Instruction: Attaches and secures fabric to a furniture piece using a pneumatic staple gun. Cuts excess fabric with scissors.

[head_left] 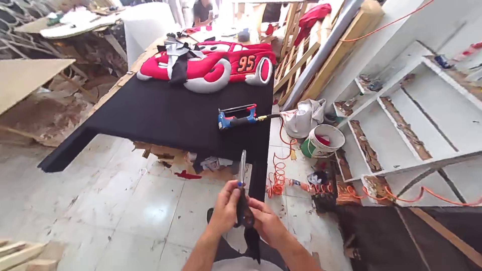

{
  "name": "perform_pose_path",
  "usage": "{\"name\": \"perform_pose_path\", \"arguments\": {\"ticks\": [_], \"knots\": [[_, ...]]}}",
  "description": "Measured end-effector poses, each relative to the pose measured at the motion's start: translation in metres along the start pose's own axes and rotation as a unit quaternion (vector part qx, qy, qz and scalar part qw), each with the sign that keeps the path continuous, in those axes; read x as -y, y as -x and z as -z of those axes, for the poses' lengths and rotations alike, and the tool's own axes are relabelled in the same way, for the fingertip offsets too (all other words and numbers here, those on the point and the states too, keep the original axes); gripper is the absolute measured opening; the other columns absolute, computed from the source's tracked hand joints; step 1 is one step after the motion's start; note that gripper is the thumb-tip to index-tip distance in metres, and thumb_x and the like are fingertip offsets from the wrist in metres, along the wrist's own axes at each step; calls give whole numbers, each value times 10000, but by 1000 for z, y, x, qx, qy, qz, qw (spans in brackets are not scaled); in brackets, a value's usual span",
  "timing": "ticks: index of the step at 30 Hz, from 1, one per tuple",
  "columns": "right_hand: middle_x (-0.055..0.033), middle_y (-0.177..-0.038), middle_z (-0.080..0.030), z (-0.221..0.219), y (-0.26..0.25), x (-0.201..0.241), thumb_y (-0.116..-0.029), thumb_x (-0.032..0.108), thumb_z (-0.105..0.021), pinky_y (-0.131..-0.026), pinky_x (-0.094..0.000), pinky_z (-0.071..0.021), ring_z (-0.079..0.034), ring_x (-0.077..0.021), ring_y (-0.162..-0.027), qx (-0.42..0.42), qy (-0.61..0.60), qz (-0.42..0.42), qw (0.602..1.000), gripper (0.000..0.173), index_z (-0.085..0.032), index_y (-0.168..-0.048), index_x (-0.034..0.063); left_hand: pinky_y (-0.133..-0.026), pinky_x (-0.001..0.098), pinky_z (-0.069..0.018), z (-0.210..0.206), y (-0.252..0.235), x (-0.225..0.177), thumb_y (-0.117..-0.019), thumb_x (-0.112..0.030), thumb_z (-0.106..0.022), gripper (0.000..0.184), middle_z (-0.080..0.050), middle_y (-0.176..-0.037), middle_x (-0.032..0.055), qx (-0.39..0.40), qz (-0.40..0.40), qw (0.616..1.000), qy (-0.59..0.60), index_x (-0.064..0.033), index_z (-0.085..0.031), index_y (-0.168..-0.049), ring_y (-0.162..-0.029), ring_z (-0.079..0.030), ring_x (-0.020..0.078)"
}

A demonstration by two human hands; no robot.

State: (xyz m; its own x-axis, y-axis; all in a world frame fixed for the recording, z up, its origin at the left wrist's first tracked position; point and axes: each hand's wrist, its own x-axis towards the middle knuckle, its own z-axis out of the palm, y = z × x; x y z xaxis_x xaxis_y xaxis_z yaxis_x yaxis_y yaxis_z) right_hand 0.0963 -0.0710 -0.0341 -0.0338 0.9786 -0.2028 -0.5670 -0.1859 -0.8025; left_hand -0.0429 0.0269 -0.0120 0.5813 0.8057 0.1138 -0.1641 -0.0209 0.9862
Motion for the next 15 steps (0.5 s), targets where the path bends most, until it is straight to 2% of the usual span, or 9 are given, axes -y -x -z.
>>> {"name": "perform_pose_path", "arguments": {"ticks": [2,5,7,9,10,12,14,15], "knots": [[-24,-1057,-727,17,27,2,-980,146,-546,-811,-318,-590,-688,-111,-912,45,-26,8,999,250,-695,-1175,99,-832,344,-619,-27,15,-3,-1083,-89,-359,286,-702,-947,48,0,-13,999,37,49,-545,-1251,-863,-706,131],[4,-1089,-744,33,62,10,-917,313,-759,-778,-290,-606,-704,-86,-919,117,-12,4,993,324,-720,-1208,177,-849,326,-606,-55,38,-13,-1078,-73,-370,269,-691,-978,39,40,-36,997,60,57,-542,-1240,-889,-689,100],[55,-1010,-761,30,86,10,-852,260,-825,-768,-251,-609,-707,-37,-867,135,30,16,990,300,-745,-1137,215,-852,291,-583,-74,61,-16,-1064,-61,-392,277,-675,-1007,79,88,-49,994,42,99,-560,-1215,-904,-665,84],[64,-976,-768,28,107,8,-849,185,-833,-791,-244,-610,-710,-27,-858,156,71,54,984,260,-758,-1097,207,-906,290,-572,-87,82,-19,-1049,-55,-446,278,-689,-1059,134,111,-75,991,6,122,-589,-1209,-964,-671,98],[47,-978,-772,30,118,7,-866,185,-821,-792,-255,-616,-719,-43,-861,157,91,65,981,248,-758,-1106,188,-933,303,-571,-87,91,-20,-1037,-54,-491,268,-701,-1077,139,91,-83,992,-20,116,-599,-1214,-995,-681,110],[-27,-960,-771,39,146,3,-901,169,-787,-704,-285,-627,-730,-110,-810,98,137,48,984,226,-747,-1112,97,-941,345,-590,-76,113,-15,-1005,-81,-587,297,-732,-1070,128,-50,-78,989,-117,97,-613,-1242,-1005,-709,143],[-62,-971,-770,58,179,5,-886,97,-761,-626,-305,-631,-741,-158,-790,-16,208,-21,978,234,-712,-1107,38,-914,367,-595,-52,138,6,-1012,-156,-587,376,-731,-1034,120,-211,10,962,-175,82,-560,-1302,-976,-715,157],[-60,-973,-766,71,190,8,-875,85,-752,-625,-311,-634,-743,-165,-795,-59,248,-52,966,253,-697,-1115,24,-918,378,-594,-41,148,20,-1016,-201,-577,439,-717,-1063,130,-261,68,948,-170,72,-506,-1353,-997,-710,175]]}}
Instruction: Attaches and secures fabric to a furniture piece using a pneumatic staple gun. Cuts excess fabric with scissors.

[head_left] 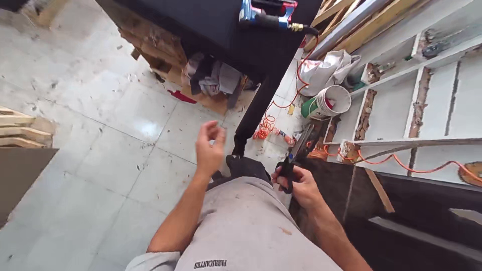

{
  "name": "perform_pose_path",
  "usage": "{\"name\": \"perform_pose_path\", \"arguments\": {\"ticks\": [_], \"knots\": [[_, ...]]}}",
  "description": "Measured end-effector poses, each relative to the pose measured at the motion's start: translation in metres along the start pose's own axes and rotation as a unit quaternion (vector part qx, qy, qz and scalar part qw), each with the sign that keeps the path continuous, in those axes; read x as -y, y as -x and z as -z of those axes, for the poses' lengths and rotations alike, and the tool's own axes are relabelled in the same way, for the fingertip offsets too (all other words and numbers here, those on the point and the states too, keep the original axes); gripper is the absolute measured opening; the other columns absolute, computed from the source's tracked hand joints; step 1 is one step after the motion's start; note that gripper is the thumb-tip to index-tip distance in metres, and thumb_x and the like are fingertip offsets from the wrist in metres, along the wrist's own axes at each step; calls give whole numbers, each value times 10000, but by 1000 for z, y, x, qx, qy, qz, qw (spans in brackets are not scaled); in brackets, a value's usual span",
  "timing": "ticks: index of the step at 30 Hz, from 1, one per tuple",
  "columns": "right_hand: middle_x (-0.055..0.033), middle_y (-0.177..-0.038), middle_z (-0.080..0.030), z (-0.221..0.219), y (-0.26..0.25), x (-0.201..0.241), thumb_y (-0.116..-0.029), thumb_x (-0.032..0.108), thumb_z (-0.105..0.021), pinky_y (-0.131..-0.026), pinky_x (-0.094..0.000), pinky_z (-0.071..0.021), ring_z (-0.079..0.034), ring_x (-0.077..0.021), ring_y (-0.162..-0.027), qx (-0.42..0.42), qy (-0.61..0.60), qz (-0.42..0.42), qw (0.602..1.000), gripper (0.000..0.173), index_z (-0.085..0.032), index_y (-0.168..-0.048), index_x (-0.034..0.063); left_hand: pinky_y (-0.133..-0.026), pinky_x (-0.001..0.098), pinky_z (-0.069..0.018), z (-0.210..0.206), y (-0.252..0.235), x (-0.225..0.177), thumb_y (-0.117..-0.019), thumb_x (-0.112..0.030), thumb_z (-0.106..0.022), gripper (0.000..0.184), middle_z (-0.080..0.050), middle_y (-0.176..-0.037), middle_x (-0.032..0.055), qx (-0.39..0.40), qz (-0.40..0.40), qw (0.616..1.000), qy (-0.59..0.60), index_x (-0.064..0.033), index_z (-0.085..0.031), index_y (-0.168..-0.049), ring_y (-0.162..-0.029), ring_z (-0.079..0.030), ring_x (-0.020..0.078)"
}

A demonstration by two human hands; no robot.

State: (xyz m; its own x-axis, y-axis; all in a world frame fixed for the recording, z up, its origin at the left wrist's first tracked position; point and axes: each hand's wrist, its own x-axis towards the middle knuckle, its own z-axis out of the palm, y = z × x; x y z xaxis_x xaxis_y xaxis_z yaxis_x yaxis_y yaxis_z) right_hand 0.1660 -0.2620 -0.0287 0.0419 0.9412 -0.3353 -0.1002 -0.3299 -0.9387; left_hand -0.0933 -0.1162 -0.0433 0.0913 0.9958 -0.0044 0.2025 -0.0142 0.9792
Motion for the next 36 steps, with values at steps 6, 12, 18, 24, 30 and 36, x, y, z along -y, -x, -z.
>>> {"name": "perform_pose_path", "arguments": {"ticks": [6,12,18,24,30,36], "knots": [[85,-808,-639,77,-4,-29,-695,668,-797,-599,-235,-527,-600,-24,-669,75,223,-142,962,674,-633,-1067,131,-1056,530,-508,-35,25,39,-815,-511,-804,1023,-545,-1441,238,30,194,978,-70,38,-324,-1532,-1290,-582,353],[48,-780,-597,112,-70,-44,-748,594,-787,-634,-307,-494,-564,-61,-673,273,324,-203,883,574,-656,-1030,111,-900,479,-598,-86,4,48,-1024,-389,-611,612,-699,-1129,178,85,304,947,-52,-6,-425,-1463,-973,-720,272],[52,-769,-589,100,-123,-79,-753,616,-782,-612,-286,-485,-549,-52,-644,374,284,-204,859,581,-646,-1013,114,-624,298,-563,-68,11,58,-1102,-229,-429,324,-582,-778,21,129,248,960,-16,14,-643,-1121,-608,-577,94],[62,-760,-565,65,-160,-85,-767,602,-769,-610,-270,-471,-526,-38,-640,400,272,-140,864,578,-630,-1011,97,-609,277,-512,-72,18,70,-1096,-223,-410,323,-568,-785,11,119,201,972,-29,9,-633,-1074,-599,-530,72],[87,-752,-552,39,-179,-86,-741,611,-788,-593,-226,-462,-516,-12,-626,399,254,-96,876,603,-611,-1014,103,-556,232,-460,-77,21,79,-1103,-229,-391,316,-503,-700,-46,118,198,972,36,-26,-608,-994,-545,-475,38],[84,-584,-530,33,-175,-98,-767,534,-796,-498,-286,-476,-512,-49,-487,339,272,-48,899,448,-615,-778,125,-552,225,-420,-72,15,83,-1106,-252,-393,322,-490,-719,-53,150,189,970,32,-40,-605,-990,-561,-446,29]]}}
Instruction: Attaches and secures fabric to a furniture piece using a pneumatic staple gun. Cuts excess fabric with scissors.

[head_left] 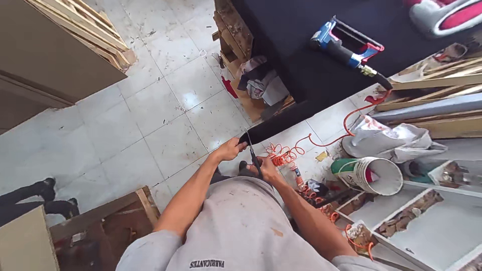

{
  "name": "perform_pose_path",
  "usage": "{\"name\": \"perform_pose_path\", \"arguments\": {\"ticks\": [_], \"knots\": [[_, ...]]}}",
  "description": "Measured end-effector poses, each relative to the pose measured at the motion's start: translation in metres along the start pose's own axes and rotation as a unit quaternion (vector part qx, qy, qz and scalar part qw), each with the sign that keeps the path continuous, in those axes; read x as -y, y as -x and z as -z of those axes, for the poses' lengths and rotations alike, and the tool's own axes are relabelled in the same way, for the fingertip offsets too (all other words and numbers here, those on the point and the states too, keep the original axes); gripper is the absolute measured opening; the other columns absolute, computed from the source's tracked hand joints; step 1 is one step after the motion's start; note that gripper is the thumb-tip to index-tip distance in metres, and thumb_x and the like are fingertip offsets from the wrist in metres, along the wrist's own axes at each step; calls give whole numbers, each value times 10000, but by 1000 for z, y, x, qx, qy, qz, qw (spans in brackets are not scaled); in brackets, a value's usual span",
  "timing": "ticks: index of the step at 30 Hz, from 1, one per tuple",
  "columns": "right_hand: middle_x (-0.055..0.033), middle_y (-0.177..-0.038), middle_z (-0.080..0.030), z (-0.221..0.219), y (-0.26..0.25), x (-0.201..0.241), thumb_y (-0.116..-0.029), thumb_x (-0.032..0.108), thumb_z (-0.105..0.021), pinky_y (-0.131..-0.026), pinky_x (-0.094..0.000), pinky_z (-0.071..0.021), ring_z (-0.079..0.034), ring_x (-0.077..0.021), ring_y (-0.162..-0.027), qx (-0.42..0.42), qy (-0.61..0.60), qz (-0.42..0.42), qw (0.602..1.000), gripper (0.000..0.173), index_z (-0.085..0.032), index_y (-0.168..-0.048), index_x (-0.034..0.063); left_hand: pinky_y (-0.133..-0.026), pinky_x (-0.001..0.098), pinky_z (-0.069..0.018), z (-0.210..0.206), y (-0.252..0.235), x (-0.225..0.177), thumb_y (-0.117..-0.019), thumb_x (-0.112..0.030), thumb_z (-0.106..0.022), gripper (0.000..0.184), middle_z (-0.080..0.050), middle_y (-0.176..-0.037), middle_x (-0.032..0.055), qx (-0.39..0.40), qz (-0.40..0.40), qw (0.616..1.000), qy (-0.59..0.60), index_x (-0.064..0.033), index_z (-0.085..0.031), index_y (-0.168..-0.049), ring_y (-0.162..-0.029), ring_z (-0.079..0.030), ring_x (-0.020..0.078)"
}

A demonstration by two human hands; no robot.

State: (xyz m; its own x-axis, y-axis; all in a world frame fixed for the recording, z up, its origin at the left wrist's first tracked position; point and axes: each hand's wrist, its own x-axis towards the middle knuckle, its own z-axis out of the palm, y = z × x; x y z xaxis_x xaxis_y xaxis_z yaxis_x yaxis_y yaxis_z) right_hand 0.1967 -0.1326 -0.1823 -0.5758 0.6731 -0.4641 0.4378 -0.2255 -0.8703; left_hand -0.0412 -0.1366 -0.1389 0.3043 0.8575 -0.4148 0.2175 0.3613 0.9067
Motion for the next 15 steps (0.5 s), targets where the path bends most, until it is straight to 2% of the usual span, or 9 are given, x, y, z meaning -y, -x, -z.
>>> {"name": "perform_pose_path", "arguments": {"ticks": [5,7,9,10,15], "knots": [[88,-546,-508,-2,8,2,-778,460,-787,-465,-280,-444,-486,-45,-452,-13,-7,-15,1000,375,-591,-710,147,-587,225,-442,9,-1,-3,-1109,-248,-395,332,-508,-749,-42,38,-8,998,-43,-22,-616,-1006,-597,-471,25],[71,-574,-553,2,8,13,-797,438,-798,-475,-269,-484,-528,-56,-467,18,-38,-29,999,365,-620,-776,119,-612,247,-452,13,-2,-5,-1111,-257,-386,350,-514,-760,-25,49,-11,996,-68,-14,-617,-1009,-616,-480,39],[61,-611,-571,3,4,25,-803,472,-785,-498,-263,-496,-549,-63,-498,47,-74,-44,995,406,-622,-862,104,-630,258,-459,14,-2,-5,-1110,-260,-384,360,-524,-770,-16,52,-20,995,-78,-9,-622,-1012,-632,-488,47],[61,-603,-577,1,3,29,-805,472,-786,-493,-260,-500,-554,-63,-490,47,-81,-47,994,407,-621,-861,104,-631,254,-457,13,-1,-4,-1110,-260,-384,358,-522,-770,-18,53,-24,995,-80,-11,-621,-1008,-633,-488,45],[55,-551,-559,-11,12,28,-802,413,-799,-452,-282,-493,-536,-75,-443,-2,-76,-79,994,357,-617,-743,112,-692,287,-476,18,2,2,-1107,-228,-394,346,-569,-833,25,67,-13,993,-92,13,-641,-1090,-697,-518,75]]}}
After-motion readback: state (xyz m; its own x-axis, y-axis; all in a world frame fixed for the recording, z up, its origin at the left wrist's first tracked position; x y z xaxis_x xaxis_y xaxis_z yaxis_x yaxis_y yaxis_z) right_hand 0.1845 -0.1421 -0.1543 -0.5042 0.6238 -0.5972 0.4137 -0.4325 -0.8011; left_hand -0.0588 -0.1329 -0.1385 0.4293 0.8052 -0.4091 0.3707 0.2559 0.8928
